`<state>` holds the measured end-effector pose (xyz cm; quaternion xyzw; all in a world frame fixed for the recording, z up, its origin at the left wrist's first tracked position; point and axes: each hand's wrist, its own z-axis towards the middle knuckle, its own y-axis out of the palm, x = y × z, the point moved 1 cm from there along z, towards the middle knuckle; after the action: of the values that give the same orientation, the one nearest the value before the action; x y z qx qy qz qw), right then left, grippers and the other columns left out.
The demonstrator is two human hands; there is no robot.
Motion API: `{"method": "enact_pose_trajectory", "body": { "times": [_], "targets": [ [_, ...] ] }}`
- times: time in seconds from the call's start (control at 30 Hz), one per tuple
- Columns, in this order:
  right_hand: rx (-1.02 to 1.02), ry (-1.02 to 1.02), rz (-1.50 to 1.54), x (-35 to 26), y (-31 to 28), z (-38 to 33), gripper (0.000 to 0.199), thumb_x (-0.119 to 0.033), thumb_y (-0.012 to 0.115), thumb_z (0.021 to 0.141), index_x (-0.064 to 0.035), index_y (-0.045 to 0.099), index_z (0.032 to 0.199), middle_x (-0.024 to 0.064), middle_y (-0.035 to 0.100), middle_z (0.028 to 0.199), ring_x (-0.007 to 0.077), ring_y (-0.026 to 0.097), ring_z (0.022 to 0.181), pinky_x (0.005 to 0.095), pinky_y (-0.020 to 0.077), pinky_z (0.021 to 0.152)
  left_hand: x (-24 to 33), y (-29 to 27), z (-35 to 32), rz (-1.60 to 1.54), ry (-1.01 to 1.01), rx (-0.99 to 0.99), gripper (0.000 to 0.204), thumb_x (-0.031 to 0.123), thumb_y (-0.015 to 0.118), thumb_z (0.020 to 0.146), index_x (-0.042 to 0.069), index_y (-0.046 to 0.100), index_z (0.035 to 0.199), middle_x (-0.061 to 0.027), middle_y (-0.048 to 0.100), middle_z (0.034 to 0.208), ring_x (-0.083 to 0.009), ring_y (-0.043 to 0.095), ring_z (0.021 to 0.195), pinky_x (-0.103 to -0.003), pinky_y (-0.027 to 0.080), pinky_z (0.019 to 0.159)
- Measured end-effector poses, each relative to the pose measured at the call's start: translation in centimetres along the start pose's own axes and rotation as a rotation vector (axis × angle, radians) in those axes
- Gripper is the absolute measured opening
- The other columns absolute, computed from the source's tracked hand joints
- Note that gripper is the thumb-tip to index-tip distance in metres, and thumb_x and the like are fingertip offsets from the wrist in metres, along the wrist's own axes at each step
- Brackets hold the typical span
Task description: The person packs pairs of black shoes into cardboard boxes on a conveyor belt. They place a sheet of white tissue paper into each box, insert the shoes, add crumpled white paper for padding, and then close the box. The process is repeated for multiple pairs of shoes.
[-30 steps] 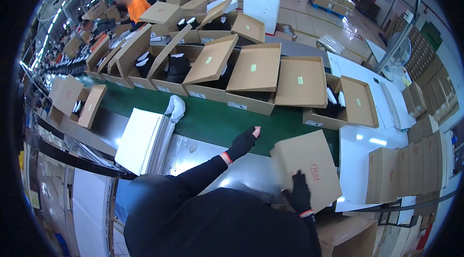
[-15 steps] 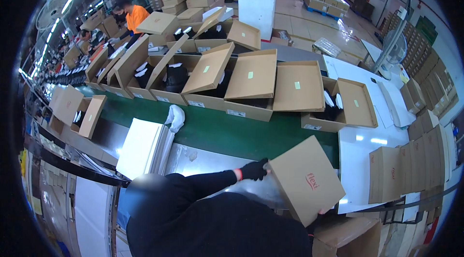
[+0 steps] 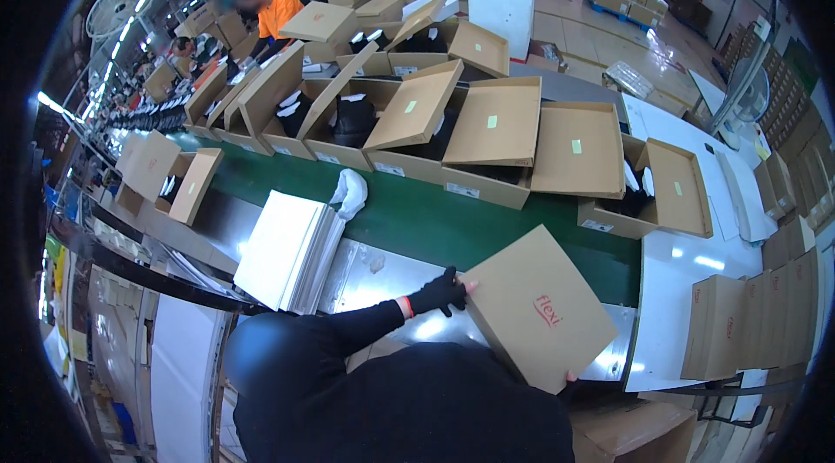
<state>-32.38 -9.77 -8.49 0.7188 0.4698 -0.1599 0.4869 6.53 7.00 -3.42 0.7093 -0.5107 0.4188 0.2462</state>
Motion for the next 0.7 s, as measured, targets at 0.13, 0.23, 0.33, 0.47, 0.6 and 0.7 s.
{"method": "enact_pose_trajectory", "body": {
  "times": [0.13, 0.23, 0.33, 0.47, 0.6, 0.7],
  "targets": [
    [-0.047, -0.005, 0.053, -0.9, 0.2, -0.9, 0.064, -0.044, 0.059, 0.088, -0.0023, 0.04, 0.133, 0.014, 0.052, 0.127, 0.0288, 0.052, 0.114, 0.0436, 0.0461, 0.095, 5.9, -0.2, -1.5, -0.127, 0.129, -0.026, 0.067, 0.054, 0.064, 0.084, 0.004, 0.033, 0.114, -0.0147, 0.065, 0.086, -0.0208, 0.069, 0.074, -0.03, 0.052, 0.047],
    [-0.117, -0.01, 0.097, -1.3, 0.6, -1.8, 0.062, -0.044, 0.059, 0.088, -0.0028, 0.042, 0.131, 0.0134, 0.054, 0.124, 0.0284, 0.054, 0.112, 0.0432, 0.0472, 0.094, 10.9, 1.3, -2.4, -0.25, 0.255, -0.102, 0.053, 0.042, 0.064, 0.088, 0.009, 0.036, 0.118, -0.0134, 0.065, 0.096, -0.0199, 0.069, 0.08, -0.027, 0.049, 0.046],
    [-0.264, -0.017, 0.14, -2.2, 3.3, -1.8, 0.06, -0.045, 0.058, 0.088, -0.0033, 0.044, 0.13, 0.0127, 0.056, 0.122, 0.0279, 0.055, 0.11, 0.0428, 0.0483, 0.093, 15.1, 2.8, -3.9, -0.272, 0.43, -0.138, 0.073, 0.039, 0.059, 0.091, 0.01, 0.021, 0.146, -0.0153, 0.064, 0.099, -0.0247, 0.068, 0.084, -0.03, 0.053, 0.058],
    [-0.221, -0.2, 0.303, -6.9, 3.4, -0.1, 0.052, -0.045, 0.057, 0.091, -0.0056, 0.049, 0.125, 0.0073, 0.059, 0.111, 0.0192, 0.06, 0.098, 0.036, 0.0513, 0.084, 17.2, 5.6, -4.5, -0.279, 0.644, 0.05, 0.071, 0.031, 0.057, 0.092, 0.006, 0.021, 0.148, -0.0175, 0.062, 0.109, -0.0248, 0.067, 0.087, -0.032, 0.054, 0.068],
    [-0.163, -0.39, 0.364, -16.8, 0.6, -0.3, 0.054, -0.046, 0.054, 0.092, -0.0065, 0.049, 0.128, 0.0102, 0.06, 0.117, 0.0252, 0.06, 0.106, 0.0426, 0.0506, 0.091, 15.6, 7.8, -3.2, -0.15, 0.522, -0.035, 0.063, 0.025, 0.053, 0.095, 0.005, 0.023, 0.147, -0.017, 0.062, 0.109, -0.0242, 0.067, 0.088, -0.031, 0.053, 0.069],
    [-0.171, -0.461, 0.302, -23.5, -2.4, 0.4, 0.057, -0.052, 0.052, 0.09, -0.0081, 0.05, 0.127, 0.008, 0.059, 0.12, 0.0262, 0.06, 0.107, 0.0431, 0.0489, 0.092, 13.1, 9.4, -3.5, -0.11, 0.412, -0.059, 0.069, 0.036, 0.057, 0.093, 0.004, 0.026, 0.146, -0.018, 0.06, 0.111, -0.0249, 0.066, 0.089, -0.032, 0.054, 0.07]
  ]
}}
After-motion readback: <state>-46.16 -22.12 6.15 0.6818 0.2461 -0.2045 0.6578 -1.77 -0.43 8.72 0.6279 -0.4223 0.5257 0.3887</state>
